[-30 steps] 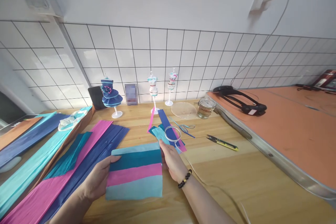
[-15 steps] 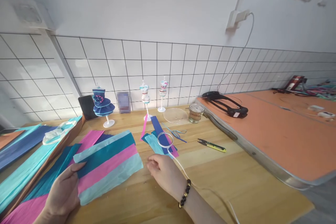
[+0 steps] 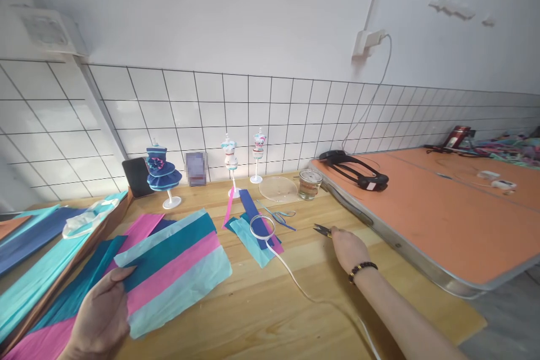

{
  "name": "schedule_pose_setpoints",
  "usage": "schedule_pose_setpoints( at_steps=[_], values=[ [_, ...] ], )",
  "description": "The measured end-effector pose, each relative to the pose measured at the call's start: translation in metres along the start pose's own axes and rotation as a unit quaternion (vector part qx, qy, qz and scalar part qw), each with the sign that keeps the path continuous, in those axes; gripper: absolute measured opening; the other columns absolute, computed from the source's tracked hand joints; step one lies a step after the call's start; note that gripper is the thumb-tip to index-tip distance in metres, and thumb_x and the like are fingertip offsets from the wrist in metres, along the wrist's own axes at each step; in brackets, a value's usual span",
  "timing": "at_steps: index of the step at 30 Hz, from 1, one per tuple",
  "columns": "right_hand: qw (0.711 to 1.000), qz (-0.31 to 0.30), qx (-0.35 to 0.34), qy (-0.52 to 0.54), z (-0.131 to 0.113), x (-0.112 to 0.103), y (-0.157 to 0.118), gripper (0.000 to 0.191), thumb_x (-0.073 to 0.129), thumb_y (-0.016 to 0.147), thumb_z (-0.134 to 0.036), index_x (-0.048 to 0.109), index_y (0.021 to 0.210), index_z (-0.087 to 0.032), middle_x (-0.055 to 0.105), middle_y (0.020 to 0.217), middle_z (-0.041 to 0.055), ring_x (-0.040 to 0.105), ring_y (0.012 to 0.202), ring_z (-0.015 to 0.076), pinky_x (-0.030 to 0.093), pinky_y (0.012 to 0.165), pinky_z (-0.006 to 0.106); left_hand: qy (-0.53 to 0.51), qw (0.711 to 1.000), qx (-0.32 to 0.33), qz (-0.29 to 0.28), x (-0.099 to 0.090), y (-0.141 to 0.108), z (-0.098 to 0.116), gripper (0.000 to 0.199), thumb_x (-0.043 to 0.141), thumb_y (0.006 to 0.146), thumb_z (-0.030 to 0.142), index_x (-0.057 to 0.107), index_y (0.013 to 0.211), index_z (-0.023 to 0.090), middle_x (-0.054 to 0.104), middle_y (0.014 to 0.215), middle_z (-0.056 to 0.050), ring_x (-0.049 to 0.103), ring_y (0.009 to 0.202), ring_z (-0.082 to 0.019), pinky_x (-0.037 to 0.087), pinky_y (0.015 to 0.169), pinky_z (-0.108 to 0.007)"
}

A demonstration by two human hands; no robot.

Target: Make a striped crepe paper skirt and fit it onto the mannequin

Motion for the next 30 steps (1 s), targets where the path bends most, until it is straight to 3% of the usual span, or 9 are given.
schedule_pose_setpoints(
  at_steps=[5, 11, 15, 18, 21, 23, 26, 28, 30],
  values=[
    [0.999, 0.011, -0.019, -0.029, 0.004, 0.017, -0.015, 0.024, 0.053, 0.089, -0.026, 0.057, 0.107, -0.011, 0.063, 0.096, 0.0074, 0.062, 0.083, 0.0173, 0.050, 0.074, 0.035, -0.012, 1.000, 0.007, -0.012, 0.007, -0.006, 0.000, 0.035, 0.041, 0.076, 0.004, 0.069, 0.098, 0.009, 0.076, 0.082, -0.009, 0.069, 0.086, -0.030, 0.054, 0.082, -0.043],
    [0.997, 0.044, -0.034, 0.047, 0.011, 0.015, -0.010, 0.039, 0.038, 0.073, 0.011, 0.060, 0.100, -0.005, 0.068, 0.075, 0.0187, 0.065, 0.070, 0.0266, 0.045, 0.064, 0.035, -0.015, 0.999, -0.002, -0.049, 0.004, -0.005, -0.003, 0.045, 0.040, 0.080, 0.006, 0.055, 0.122, 0.008, 0.076, 0.085, -0.010, 0.070, 0.084, -0.031, 0.054, 0.081, -0.045],
    [0.983, 0.077, -0.013, 0.165, 0.014, 0.000, -0.011, 0.027, 0.035, 0.080, -0.006, 0.059, 0.090, -0.011, 0.067, 0.071, 0.0168, 0.065, 0.067, 0.0277, 0.046, 0.062, 0.036, -0.019, 0.999, 0.008, -0.047, 0.001, -0.005, -0.002, 0.045, 0.042, 0.078, 0.005, 0.056, 0.121, 0.008, 0.076, 0.083, -0.010, 0.070, 0.082, -0.030, 0.054, 0.081, -0.043],
    [0.954, 0.077, -0.037, 0.288, -0.012, -0.012, -0.028, 0.029, 0.030, 0.087, -0.025, 0.056, 0.094, -0.016, 0.068, 0.079, 0.0116, 0.065, 0.071, 0.0220, 0.050, 0.065, 0.031, -0.020, 0.998, 0.001, -0.055, 0.002, -0.006, -0.004, 0.043, 0.043, 0.078, 0.007, 0.058, 0.119, 0.007, 0.076, 0.084, -0.010, 0.070, 0.082, -0.031, 0.054, 0.081, -0.043],
    [0.913, 0.039, -0.065, 0.401, -0.060, -0.023, -0.060, 0.035, 0.033, 0.088, -0.042, 0.055, 0.100, -0.017, 0.063, 0.070, 0.0048, 0.057, 0.055, 0.0155, 0.046, 0.052, 0.025, -0.021, 0.997, -0.020, -0.073, 0.004, -0.008, -0.006, 0.042, 0.043, 0.079, 0.008, 0.059, 0.118, 0.007, 0.075, 0.087, -0.010, 0.070, 0.082, -0.031, 0.054, 0.081, -0.043],
    [0.811, -0.056, -0.038, 0.582, -0.094, -0.022, -0.081, 0.038, 0.047, 0.081, -0.054, 0.056, 0.091, -0.018, 0.052, 0.061, -0.0010, 0.045, 0.048, 0.0111, 0.035, 0.043, 0.022, -0.021, 0.997, -0.027, -0.076, 0.005, -0.008, -0.006, 0.042, 0.042, 0.079, 0.008, 0.059, 0.117, 0.008, 0.075, 0.087, -0.010, 0.070, 0.082, -0.031, 0.053, 0.081, -0.043],
    [0.688, -0.182, -0.027, 0.702, -0.141, -0.018, -0.107, 0.045, 0.056, 0.072, -0.063, 0.055, 0.084, -0.019, 0.037, 0.055, -0.0075, 0.027, 0.043, 0.0055, 0.022, 0.040, 0.019, -0.022, 0.997, -0.024, -0.071, 0.004, -0.008, -0.005, 0.041, 0.040, 0.080, 0.007, 0.061, 0.116, 0.008, 0.075, 0.086, -0.010, 0.070, 0.082, -0.030, 0.053, 0.082, -0.043],
    [0.648, -0.232, -0.025, 0.725, -0.160, -0.010, -0.118, 0.047, 0.056, 0.072, -0.064, 0.054, 0.086, -0.019, 0.032, 0.054, -0.0097, 0.020, 0.041, 0.0035, 0.017, 0.041, 0.019, -0.023, 0.996, -0.023, -0.081, 0.005, -0.008, -0.005, 0.041, 0.040, 0.080, 0.007, 0.060, 0.116, 0.008, 0.076, 0.085, -0.010, 0.070, 0.083, -0.030, 0.052, 0.083, -0.042],
    [0.633, -0.252, -0.020, 0.731, -0.169, -0.002, -0.125, 0.049, 0.054, 0.072, -0.066, 0.053, 0.088, -0.019, 0.032, 0.055, -0.0100, 0.018, 0.041, 0.0022, 0.014, 0.041, 0.019, -0.022, 0.995, -0.026, -0.091, 0.006, -0.008, -0.005, 0.041, 0.039, 0.081, 0.007, 0.060, 0.116, 0.008, 0.076, 0.083, -0.010, 0.070, 0.083, -0.030, 0.052, 0.084, -0.043]
  ],
)
Point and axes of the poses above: each hand's wrist, its own y-axis towards the middle knuckle, its own x-axis out of the palm, z = x × y, the point moved 5 cm from there along y, towards the middle knuckle
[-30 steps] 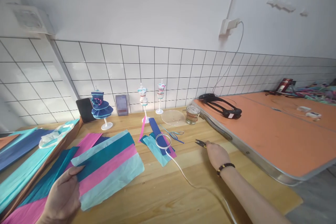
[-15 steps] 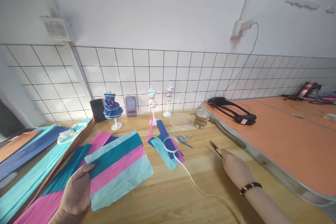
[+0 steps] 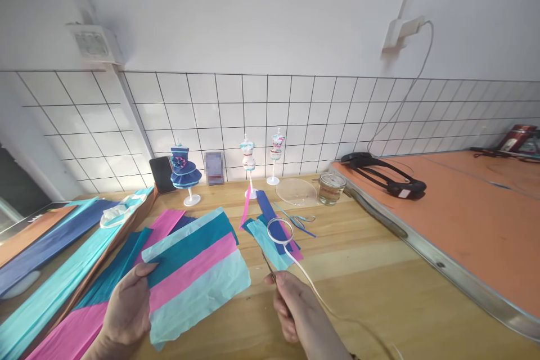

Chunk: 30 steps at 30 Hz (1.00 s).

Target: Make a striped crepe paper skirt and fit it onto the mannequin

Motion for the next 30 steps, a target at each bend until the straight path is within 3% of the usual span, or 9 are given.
schedule_pose_setpoints(
  at_steps=[4, 13, 20, 30],
  values=[
    [1.000, 0.006, -0.001, -0.003, 0.010, 0.003, 0.001, 0.050, 0.051, 0.074, -0.067, 0.051, 0.089, -0.020, 0.032, 0.056, -0.0097, 0.019, 0.041, 0.0018, 0.014, 0.042, 0.019, 0.008, 1.000, -0.004, -0.013, -0.001, 0.002, -0.002, 0.039, 0.039, 0.081, 0.008, 0.062, 0.113, 0.007, 0.076, 0.081, -0.010, 0.070, 0.084, -0.030, 0.051, 0.085, -0.043],
    [0.999, -0.025, -0.024, -0.012, 0.001, 0.011, 0.005, 0.049, 0.047, 0.077, -0.067, 0.051, 0.086, -0.019, 0.034, 0.057, -0.0089, 0.020, 0.042, 0.0035, 0.019, 0.043, 0.021, 0.036, 0.999, -0.022, -0.031, 0.000, -0.001, -0.009, 0.032, 0.045, 0.078, 0.007, 0.068, 0.101, 0.008, 0.076, 0.077, -0.010, 0.070, 0.084, -0.031, 0.053, 0.082, -0.042],
    [0.997, -0.010, -0.072, -0.038, -0.002, 0.018, 0.002, 0.045, 0.042, 0.082, -0.063, 0.048, 0.072, -0.019, 0.040, 0.054, -0.0054, 0.034, 0.048, 0.0084, 0.031, 0.051, 0.023, 0.034, 0.997, -0.044, -0.047, 0.006, -0.004, -0.014, 0.037, 0.044, 0.077, 0.006, 0.065, 0.108, 0.006, 0.076, 0.079, -0.011, 0.069, 0.085, -0.031, 0.052, 0.083, -0.043],
    [1.000, 0.000, -0.021, 0.008, 0.002, 0.023, 0.000, 0.046, 0.049, 0.075, -0.066, 0.052, 0.068, -0.021, 0.038, 0.056, -0.0042, 0.033, 0.052, 0.0099, 0.035, 0.052, 0.023, 0.061, 0.992, -0.084, -0.065, 0.010, -0.010, -0.023, 0.032, 0.045, 0.076, 0.007, 0.069, 0.097, 0.005, 0.075, 0.084, -0.014, 0.067, 0.091, -0.034, 0.052, 0.082, -0.045]
  ],
)
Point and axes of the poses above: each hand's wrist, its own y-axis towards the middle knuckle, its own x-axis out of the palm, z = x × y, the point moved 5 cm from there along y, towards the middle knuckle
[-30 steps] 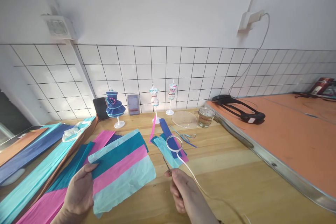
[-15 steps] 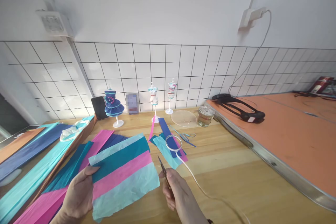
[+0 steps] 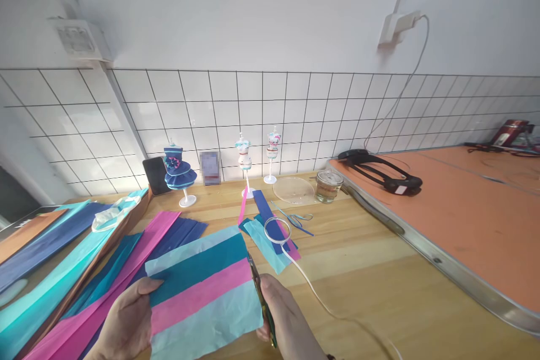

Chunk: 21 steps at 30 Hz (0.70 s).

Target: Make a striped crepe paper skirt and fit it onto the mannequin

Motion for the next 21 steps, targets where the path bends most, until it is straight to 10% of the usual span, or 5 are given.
schedule_pose_setpoints(
  at_steps=[21],
  values=[
    [0.995, -0.010, 0.024, 0.093, 0.014, -0.006, 0.002, 0.049, 0.052, 0.076, -0.064, 0.045, 0.062, -0.018, 0.034, 0.046, -0.0071, 0.024, 0.043, 0.0054, 0.020, 0.045, 0.021, 0.022, 0.999, 0.013, 0.023, 0.001, 0.001, 0.000, 0.029, 0.046, 0.076, 0.005, 0.071, 0.090, 0.006, 0.075, 0.083, -0.014, 0.064, 0.098, -0.035, 0.049, 0.087, -0.047]
  ],
)
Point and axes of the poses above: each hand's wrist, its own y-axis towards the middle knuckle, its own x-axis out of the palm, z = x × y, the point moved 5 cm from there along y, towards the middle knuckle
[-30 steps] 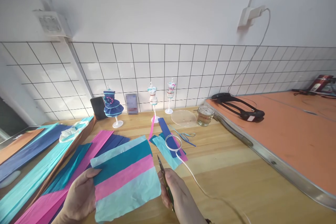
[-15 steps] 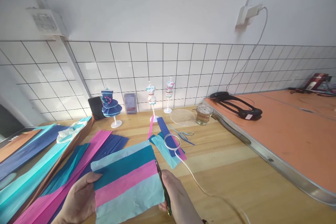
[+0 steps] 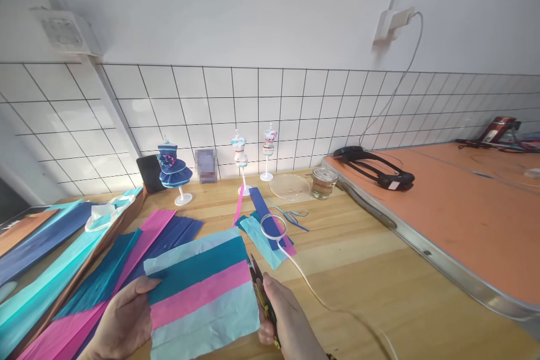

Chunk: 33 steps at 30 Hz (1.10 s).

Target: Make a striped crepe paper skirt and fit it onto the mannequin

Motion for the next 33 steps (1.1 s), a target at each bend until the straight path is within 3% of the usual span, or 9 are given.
schedule_pose_setpoints(
  at_steps=[8, 16, 27, 33],
  values=[
    [0.999, 0.006, -0.021, -0.025, -0.0005, -0.0027, 0.0000, 0.048, 0.056, 0.075, -0.062, 0.043, 0.063, -0.017, 0.036, 0.056, -0.0062, 0.024, 0.046, 0.0041, 0.019, 0.046, 0.020, 0.005, 1.000, 0.001, -0.008, 0.0006, 0.0009, -0.0008, 0.037, 0.045, 0.076, 0.004, 0.066, 0.107, 0.008, 0.075, 0.085, -0.011, 0.066, 0.095, -0.033, 0.049, 0.087, -0.045],
    [0.999, -0.011, -0.038, -0.031, 0.0009, -0.0012, 0.0014, 0.047, 0.056, 0.076, -0.060, 0.040, 0.062, -0.018, 0.031, 0.056, -0.0071, 0.022, 0.047, 0.0045, 0.017, 0.045, 0.021, -0.001, 0.998, -0.019, -0.060, -0.0012, 0.0042, -0.0018, 0.039, 0.045, 0.079, 0.005, 0.062, 0.114, 0.006, 0.075, 0.090, -0.011, 0.067, 0.092, -0.032, 0.047, 0.089, -0.043],
    [0.999, -0.007, -0.045, -0.029, 0.0046, -0.0011, 0.0065, 0.052, 0.057, 0.072, -0.064, 0.036, 0.059, -0.019, 0.028, 0.052, -0.0082, 0.020, 0.044, 0.0038, 0.016, 0.043, 0.021, -0.006, 0.998, -0.023, -0.055, 0.0018, 0.0025, -0.0028, 0.041, 0.042, 0.081, 0.007, 0.057, 0.119, 0.005, 0.074, 0.090, -0.013, 0.066, 0.096, -0.032, 0.047, 0.090, -0.044],
    [0.998, 0.033, -0.048, -0.015, 0.0042, -0.0001, 0.0041, 0.053, 0.060, 0.070, -0.063, 0.036, 0.057, -0.018, 0.029, 0.051, -0.0083, 0.018, 0.044, 0.0028, 0.016, 0.043, 0.020, -0.003, 0.999, -0.014, -0.044, 0.0014, 0.0029, -0.0028, 0.043, 0.044, 0.079, 0.006, 0.055, 0.121, 0.004, 0.074, 0.093, -0.014, 0.065, 0.097, -0.033, 0.048, 0.088, -0.045]
  ],
)
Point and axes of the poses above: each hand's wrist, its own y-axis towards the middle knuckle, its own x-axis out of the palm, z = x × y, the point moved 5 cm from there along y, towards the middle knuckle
